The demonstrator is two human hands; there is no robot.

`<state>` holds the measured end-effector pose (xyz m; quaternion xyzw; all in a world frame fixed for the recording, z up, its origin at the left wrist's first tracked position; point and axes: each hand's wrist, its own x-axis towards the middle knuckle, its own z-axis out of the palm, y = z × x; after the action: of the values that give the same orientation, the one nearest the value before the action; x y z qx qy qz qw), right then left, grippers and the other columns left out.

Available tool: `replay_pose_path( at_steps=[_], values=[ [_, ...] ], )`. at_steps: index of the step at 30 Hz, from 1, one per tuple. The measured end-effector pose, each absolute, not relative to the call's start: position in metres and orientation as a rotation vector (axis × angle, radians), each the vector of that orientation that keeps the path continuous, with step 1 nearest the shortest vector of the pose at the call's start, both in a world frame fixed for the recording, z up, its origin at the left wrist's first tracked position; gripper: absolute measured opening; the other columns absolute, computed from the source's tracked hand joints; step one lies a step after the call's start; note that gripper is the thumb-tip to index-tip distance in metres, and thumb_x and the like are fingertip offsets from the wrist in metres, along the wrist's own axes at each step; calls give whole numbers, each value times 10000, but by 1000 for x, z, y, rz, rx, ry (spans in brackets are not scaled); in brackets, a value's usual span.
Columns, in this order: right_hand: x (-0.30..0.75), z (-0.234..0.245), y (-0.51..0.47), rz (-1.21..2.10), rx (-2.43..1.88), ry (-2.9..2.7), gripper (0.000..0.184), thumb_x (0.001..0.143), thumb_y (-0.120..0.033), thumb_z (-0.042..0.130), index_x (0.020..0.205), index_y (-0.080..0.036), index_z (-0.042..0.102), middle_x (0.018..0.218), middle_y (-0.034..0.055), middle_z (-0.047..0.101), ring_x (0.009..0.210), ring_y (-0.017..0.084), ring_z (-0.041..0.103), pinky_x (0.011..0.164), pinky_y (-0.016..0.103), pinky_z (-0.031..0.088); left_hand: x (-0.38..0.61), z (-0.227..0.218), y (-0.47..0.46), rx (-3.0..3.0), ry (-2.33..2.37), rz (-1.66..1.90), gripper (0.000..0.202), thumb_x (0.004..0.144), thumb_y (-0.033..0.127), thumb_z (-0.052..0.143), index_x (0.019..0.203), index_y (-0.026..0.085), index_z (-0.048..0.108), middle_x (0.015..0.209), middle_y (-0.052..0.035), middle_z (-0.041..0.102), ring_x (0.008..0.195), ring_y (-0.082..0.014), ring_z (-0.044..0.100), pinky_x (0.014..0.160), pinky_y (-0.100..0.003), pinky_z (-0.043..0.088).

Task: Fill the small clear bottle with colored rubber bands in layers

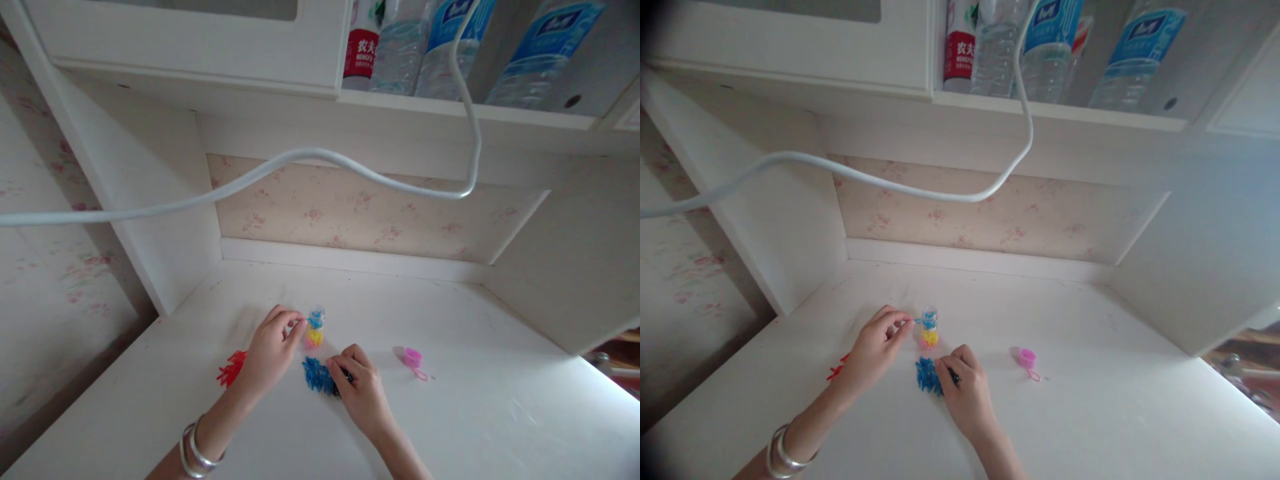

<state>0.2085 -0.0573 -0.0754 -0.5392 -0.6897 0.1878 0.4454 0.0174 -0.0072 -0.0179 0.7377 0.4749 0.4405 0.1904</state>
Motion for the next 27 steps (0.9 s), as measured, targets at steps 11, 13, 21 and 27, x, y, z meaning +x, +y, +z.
replay_pose_path(
  at_steps=[11,13,21,27],
  values=[
    [212,-74,-62,449,-1326,-1742,316,945,-358,448,793,-223,689,785,22,520,670,117,532,630,232,417,40,-4,30,2329,1425,1073,238,905,302,467,885,212,687,870,-22,624,786,-143,602,709,-244,465],
    [212,-74,-63,449,-1354,-1779,325,952,-351,433,789,-224,683,795,20,527,678,113,532,634,231,408,40,-6,30,2330,1391,1085,266,920,301,441,881,212,689,863,-25,622,809,-145,600,732,-244,462],
    [205,-71,-67,168,-1611,-2153,106,862,-321,588,864,-285,688,866,4,603,867,172,535,784,320,305,19,-19,7,2155,1379,1195,291,940,371,421,927,188,647,873,-29,609,669,-123,548,648,-236,449],
    [196,-77,-66,114,-1596,-2203,171,893,-240,527,814,-267,676,848,4,601,853,160,524,759,313,271,15,-64,-24,2200,1353,878,246,934,318,420,972,210,638,959,-46,626,830,-152,606,737,-246,474]
  ],
)
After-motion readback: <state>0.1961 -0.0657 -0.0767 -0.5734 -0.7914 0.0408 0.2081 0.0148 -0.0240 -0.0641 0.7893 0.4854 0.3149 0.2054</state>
